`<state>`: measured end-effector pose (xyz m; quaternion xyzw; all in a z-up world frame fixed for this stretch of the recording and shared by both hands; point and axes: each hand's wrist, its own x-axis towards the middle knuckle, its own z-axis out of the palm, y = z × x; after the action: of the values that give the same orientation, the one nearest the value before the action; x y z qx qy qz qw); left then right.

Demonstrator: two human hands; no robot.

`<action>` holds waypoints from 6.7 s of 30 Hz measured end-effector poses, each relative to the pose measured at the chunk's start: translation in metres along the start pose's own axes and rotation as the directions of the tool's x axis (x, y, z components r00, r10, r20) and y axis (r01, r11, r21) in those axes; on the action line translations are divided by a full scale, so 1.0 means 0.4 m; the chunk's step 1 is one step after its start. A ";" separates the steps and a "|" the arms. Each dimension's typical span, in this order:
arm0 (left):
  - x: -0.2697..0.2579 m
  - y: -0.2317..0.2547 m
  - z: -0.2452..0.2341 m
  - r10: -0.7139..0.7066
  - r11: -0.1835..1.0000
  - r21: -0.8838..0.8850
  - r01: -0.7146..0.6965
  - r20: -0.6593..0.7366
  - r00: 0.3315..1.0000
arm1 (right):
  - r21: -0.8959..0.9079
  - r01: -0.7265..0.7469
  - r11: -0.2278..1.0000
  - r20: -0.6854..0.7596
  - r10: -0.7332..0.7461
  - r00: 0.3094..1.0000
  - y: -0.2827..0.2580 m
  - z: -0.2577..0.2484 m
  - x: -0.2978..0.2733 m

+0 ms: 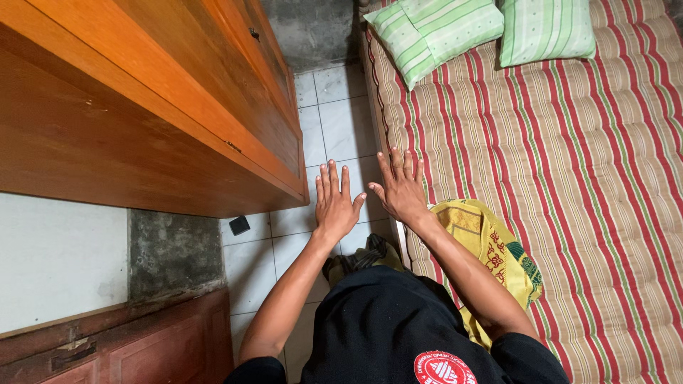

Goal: The person opens a wooden wardrobe and removes several garments one by one, placing them on a nearby bed. Items include a red shirt, a green shirt, a white shirt, a black patterned shirt, a blue shirt, a patterned dress, and a grey shirt. The person handles each item by hand and sets it down on the bed.

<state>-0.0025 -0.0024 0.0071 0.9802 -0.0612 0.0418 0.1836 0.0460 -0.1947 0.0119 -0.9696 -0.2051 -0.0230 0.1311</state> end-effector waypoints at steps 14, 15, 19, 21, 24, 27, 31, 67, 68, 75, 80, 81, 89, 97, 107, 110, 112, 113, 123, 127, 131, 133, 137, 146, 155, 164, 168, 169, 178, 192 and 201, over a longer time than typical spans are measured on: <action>0.020 0.008 0.015 -0.015 1.000 0.007 0.014 0.012 1.000 | -0.003 0.013 1.000 0.047 -0.013 0.999 0.016 -0.009 0.033; 0.021 0.008 0.015 -0.014 1.000 0.010 0.014 -0.003 1.000 | 0.003 0.014 1.000 0.047 -0.014 0.999 0.017 -0.012 0.039; 0.032 0.010 0.007 -0.037 0.999 0.015 0.037 -0.039 0.999 | 0.001 0.034 0.999 0.051 -0.034 0.998 0.024 -0.023 0.066; 0.040 0.009 0.003 -0.044 0.999 0.015 0.045 -0.061 0.997 | -0.008 0.054 0.999 0.043 -0.053 0.998 0.030 -0.023 0.080; 0.055 0.012 0.006 -0.071 0.997 0.013 0.072 -0.080 0.994 | 0.004 0.098 0.995 0.006 -0.098 0.995 0.040 -0.012 0.099; 0.064 0.012 0.012 -0.095 0.996 -0.005 0.095 -0.091 0.991 | 0.006 0.106 0.994 0.065 -0.106 0.992 0.045 -0.004 0.124; 0.086 0.001 0.017 -0.125 0.992 -0.008 0.125 -0.079 0.989 | 0.047 0.098 0.994 0.133 -0.104 0.986 0.043 -0.007 0.167; 0.862 -0.464 -0.268 -0.201 0.959 0.125 0.253 -0.326 0.924 | 0.180 0.438 0.881 -0.099 -0.427 0.899 -0.144 -0.057 1.182; 0.885 -0.473 -0.275 -0.206 0.957 0.130 0.260 -0.328 0.922 | 0.203 0.461 0.864 -0.108 -0.448 0.887 -0.150 -0.060 1.213; 0.970 -0.546 -0.313 -0.213 0.931 0.201 0.306 -0.382 0.899 | 0.365 0.566 0.740 -0.175 -0.542 0.822 -0.213 -0.087 1.367; 0.980 -0.562 -0.306 -0.267 0.910 0.189 0.369 -0.413 0.871 | 0.354 0.655 0.667 -0.265 -0.600 0.755 -0.267 -0.077 1.425; 0.982 -0.562 -0.300 -0.285 0.908 0.168 0.383 -0.422 0.861 | 0.356 0.671 0.650 -0.280 -0.612 0.740 -0.270 -0.072 1.432; 0.996 -0.589 -0.291 -0.345 0.884 0.141 0.445 -0.446 0.826 | 0.360 0.669 0.650 -0.342 -0.575 0.743 -0.340 -0.056 1.493; 1.026 -0.624 -0.252 -0.455 0.780 0.273 0.564 -0.371 0.810 | 0.391 0.561 0.730 -0.341 -0.452 0.825 -0.399 -0.050 1.522; 1.059 -0.631 -0.222 -0.499 0.709 0.309 0.634 -0.416 0.760 | 0.397 0.529 0.750 -0.323 -0.426 0.845 -0.436 -0.067 1.570; 1.065 -0.633 -0.211 -0.484 0.686 0.328 0.650 -0.461 0.744 | 0.371 0.473 0.799 -0.266 -0.397 0.878 -0.435 -0.066 1.588; 1.067 -0.631 -0.212 -0.492 0.679 0.326 0.657 -0.462 0.738 | 0.328 0.467 0.821 -0.269 -0.393 0.880 -0.439 -0.060 1.593; 1.067 -0.627 -0.214 -0.507 0.682 0.322 0.657 -0.439 0.742 | 0.298 0.482 0.824 -0.298 -0.399 0.867 -0.438 -0.054 1.590; 1.082 -0.593 -0.231 -0.510 0.727 0.239 0.644 -0.440 0.739 | 0.176 0.530 0.830 -0.358 -0.447 0.820 -0.395 -0.010 1.578; 1.112 -0.585 -0.221 -0.500 0.743 0.257 0.618 -0.402 0.767 | 0.118 0.551 0.826 -0.394 -0.471 0.789 -0.344 -0.023 1.571; 1.143 -0.566 -0.191 -0.409 0.780 0.268 0.565 -0.464 0.786 | 0.141 0.541 0.829 -0.397 -0.454 0.798 -0.283 -0.040 1.558; 1.157 -0.548 -0.181 -0.379 0.810 0.250 0.531 -0.470 0.798 | 0.143 0.534 0.833 -0.415 -0.440 0.797 -0.253 -0.056 1.555; 1.183 -0.495 -0.166 -0.360 0.844 0.220 0.489 -0.443 0.821 | 0.220 0.499 0.838 -0.409 -0.385 0.827 -0.192 -0.089 1.531; 1.232 -0.414 -0.165 -0.238 0.921 0.211 0.328 -0.363 0.901 | 0.251 0.422 0.871 -0.460 -0.276 0.844 -0.078 -0.093 1.516; 1.294 -0.437 -0.136 -0.100 0.922 0.342 0.182 -0.244 0.965 | 0.283 0.194 0.939 -0.325 -0.096 0.941 0.001 -0.097 1.521; 1.380 -0.435 -0.132 -0.034 0.971 0.235 0.049 -0.067 0.997 | 0.201 0.259 0.945 -0.502 -0.128 0.855 0.041 -0.079 1.516; 1.426 -0.446 -0.133 0.081 0.990 0.129 -0.060 -0.163 0.983 | 0.222 0.222 0.950 -0.492 -0.087 0.866 0.076 -0.103 1.525; 1.437 -0.446 -0.129 0.073 0.987 0.155 -0.051 -0.135 0.988 | 0.214 0.221 0.951 -0.497 -0.089 0.863 0.085 -0.105 1.524; 1.573 -0.426 -0.089 0.113 0.989 0.116 -0.096 -0.159 0.981 | 0.207 0.230 0.951 -0.502 -0.099 0.859 0.172 -0.099 1.587; 1.722 -0.451 -0.056 0.012 0.958 0.287 -0.016 0.016 1.000 | 0.296 0.231 0.927 -0.455 -0.076 0.887 0.276 -0.095 1.711; 1.828 -0.470 -0.045 0.020 0.949 0.314 -0.029 0.029 0.999 | 0.315 0.207 0.926 -0.406 -0.066 0.911 0.341 -0.104 1.796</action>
<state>0.7449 0.1016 0.0334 0.9966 -0.0682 0.0407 0.0237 0.7588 -0.0443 0.0895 -0.8895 -0.2441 -0.1870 0.3380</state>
